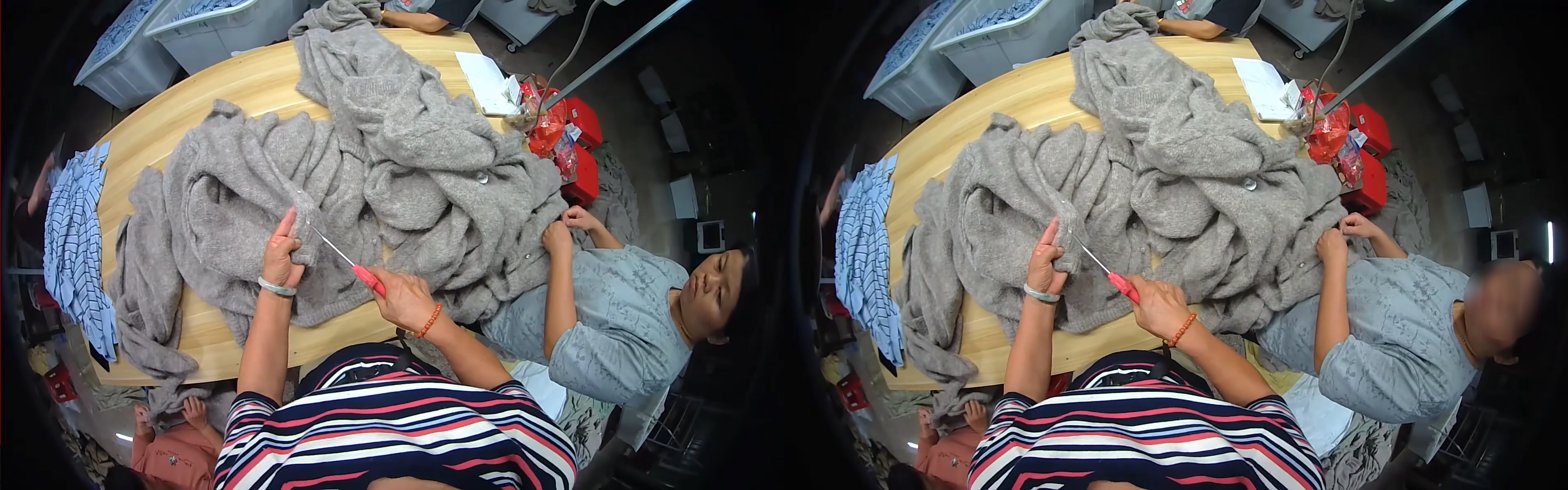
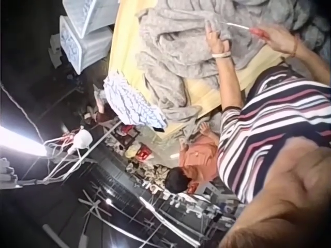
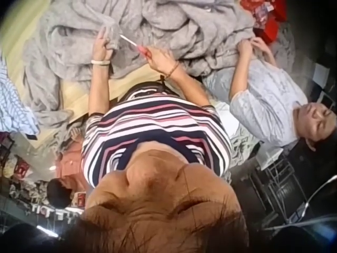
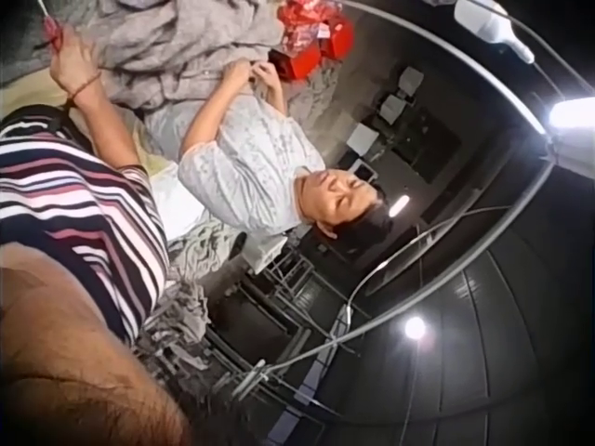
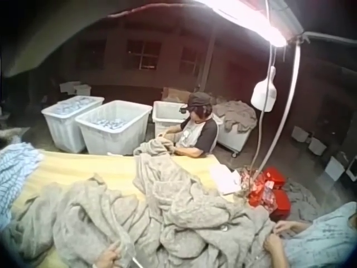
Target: Use scissors to trim loose threads from grey sweaters on a work table.
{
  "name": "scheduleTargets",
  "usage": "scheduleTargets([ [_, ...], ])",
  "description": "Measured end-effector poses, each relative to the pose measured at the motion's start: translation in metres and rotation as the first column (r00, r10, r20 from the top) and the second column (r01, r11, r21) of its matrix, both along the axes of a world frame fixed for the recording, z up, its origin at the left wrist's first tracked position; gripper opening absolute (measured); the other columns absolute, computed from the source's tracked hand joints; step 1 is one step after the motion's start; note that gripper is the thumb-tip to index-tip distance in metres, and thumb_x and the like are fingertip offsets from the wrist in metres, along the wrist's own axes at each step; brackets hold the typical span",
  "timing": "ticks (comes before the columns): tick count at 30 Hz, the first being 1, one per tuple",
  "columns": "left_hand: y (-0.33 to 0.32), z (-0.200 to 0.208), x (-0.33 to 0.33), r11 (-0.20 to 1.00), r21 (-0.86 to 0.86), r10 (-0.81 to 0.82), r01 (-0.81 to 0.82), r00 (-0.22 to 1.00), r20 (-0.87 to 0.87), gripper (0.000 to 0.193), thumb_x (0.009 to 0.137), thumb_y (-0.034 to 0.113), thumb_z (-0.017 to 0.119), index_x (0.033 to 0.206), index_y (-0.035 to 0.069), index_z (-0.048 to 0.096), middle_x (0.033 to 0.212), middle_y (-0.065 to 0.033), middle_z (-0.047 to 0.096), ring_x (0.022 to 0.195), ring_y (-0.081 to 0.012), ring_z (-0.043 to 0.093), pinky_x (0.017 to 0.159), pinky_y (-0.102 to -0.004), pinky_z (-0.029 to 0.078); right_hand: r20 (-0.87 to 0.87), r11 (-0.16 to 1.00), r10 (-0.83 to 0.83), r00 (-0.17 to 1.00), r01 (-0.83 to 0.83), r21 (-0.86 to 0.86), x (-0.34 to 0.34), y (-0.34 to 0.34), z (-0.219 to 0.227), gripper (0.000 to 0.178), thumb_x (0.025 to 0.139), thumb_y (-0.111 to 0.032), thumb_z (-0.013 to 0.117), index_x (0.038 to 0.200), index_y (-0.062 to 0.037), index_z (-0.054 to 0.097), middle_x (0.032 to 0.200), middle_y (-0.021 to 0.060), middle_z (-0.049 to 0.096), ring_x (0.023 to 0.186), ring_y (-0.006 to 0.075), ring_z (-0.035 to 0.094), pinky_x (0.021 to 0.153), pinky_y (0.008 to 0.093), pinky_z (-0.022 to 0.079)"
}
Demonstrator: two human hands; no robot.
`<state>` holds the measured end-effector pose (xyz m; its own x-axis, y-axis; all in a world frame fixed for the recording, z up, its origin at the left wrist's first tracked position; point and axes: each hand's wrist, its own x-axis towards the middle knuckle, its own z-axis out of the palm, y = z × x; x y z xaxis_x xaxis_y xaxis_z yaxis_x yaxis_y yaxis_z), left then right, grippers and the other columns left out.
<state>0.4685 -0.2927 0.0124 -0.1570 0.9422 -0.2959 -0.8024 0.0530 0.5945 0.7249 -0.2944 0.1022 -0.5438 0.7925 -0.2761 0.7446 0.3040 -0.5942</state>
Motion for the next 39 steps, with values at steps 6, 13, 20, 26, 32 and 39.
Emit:
scheduleTargets([
  [6,0.0,-0.004,0.003,1.0,0.012,-0.013,0.014,0.998,-0.068,0.073,0.077,-0.013,0.043,0.15,-0.004,0.038,0.143,-0.0166,0.054,0.126,-0.024,0.056,0.108,-0.0337,0.041,0.095,1.0,0.008,0.995,-0.01,0.013,-0.001,-0.004,0.004,0.026,0.093,-0.023,0.06,0.116,-0.012,0.06,0.084,0.0216,0.07,0.081,0.0435,0.068,0.073,0.0558,0.052],
  [13,-0.006,-0.009,-0.002,0.999,0.02,-0.031,0.034,0.991,-0.131,0.071,0.077,-0.012,0.043,0.148,-0.004,0.041,0.134,-0.0137,0.061,0.113,-0.0204,0.062,0.1,-0.0325,0.047,0.097,0.999,0.019,0.995,-0.016,-0.029,-0.002,-0.007,0.017,0.024,0.093,-0.024,0.059,0.114,-0.0115,0.061,0.082,0.0222,0.07,0.081,0.0442,0.068,0.073,0.0554,0.052],
  [20,-0.019,-0.023,-0.007,0.999,0.034,-0.015,0.018,0.995,-0.097,0.066,0.077,-0.01,0.045,0.142,-0.003,0.047,0.125,-0.0111,0.064,0.11,-0.0205,0.063,0.098,-0.0329,0.049,0.022,0.989,0.122,0.992,-0.12,-0.092,0.003,-0.01,0.011,0.026,0.092,-0.021,0.06,0.116,-0.0128,0.062,0.086,0.0224,0.07,0.083,0.0438,0.068,0.075,0.0545,0.053],
  [26,-0.012,-0.021,-0.02,0.976,-0.208,-0.078,0.068,0.996,-0.039,0.055,0.092,0.013,0.064,0.142,0.0,0.046,0.116,-0.0088,0.066,0.102,-0.0161,0.064,0.089,-0.0319,0.052,-0.041,0.999,0.024,0.999,-0.025,-0.038,0.013,-0.008,-0.003,0.03,0.091,-0.018,0.061,0.121,-0.0144,0.061,0.099,0.0187,0.07,0.097,0.0401,0.066,0.082,0.0518,0.052],
  [32,0.052,-0.043,-0.008,0.937,-0.206,-0.202,-0.282,0.041,-0.978,0.083,0.073,0.045,0.087,0.13,-0.004,0.051,0.106,-0.0118,0.063,0.093,-0.023,0.061,0.08,-0.0335,0.052,-0.006,0.999,0.0,1.0,0.0,-0.049,0.014,0.001,-0.017,0.033,0.091,-0.02,0.062,0.124,-0.0153,0.059,0.1,0.017,0.07,0.098,0.0396,0.065,0.083,0.0511,0.053],
  [39,0.089,-0.091,0.018,0.861,-0.206,-0.309,-0.465,-0.155,-0.938,0.072,0.072,0.038,0.084,0.125,0.006,0.048,0.121,-0.023,0.053,0.112,-0.0426,0.055,0.095,-0.0467,0.046,-0.045,0.998,-0.063,0.997,0.063,-0.001,0.02,0.006,-0.019,0.032,0.091,-0.022,0.065,0.122,-0.0133,0.062,0.099,0.0178,0.07,0.092,0.041,0.066,0.079,0.0507,0.053],
])
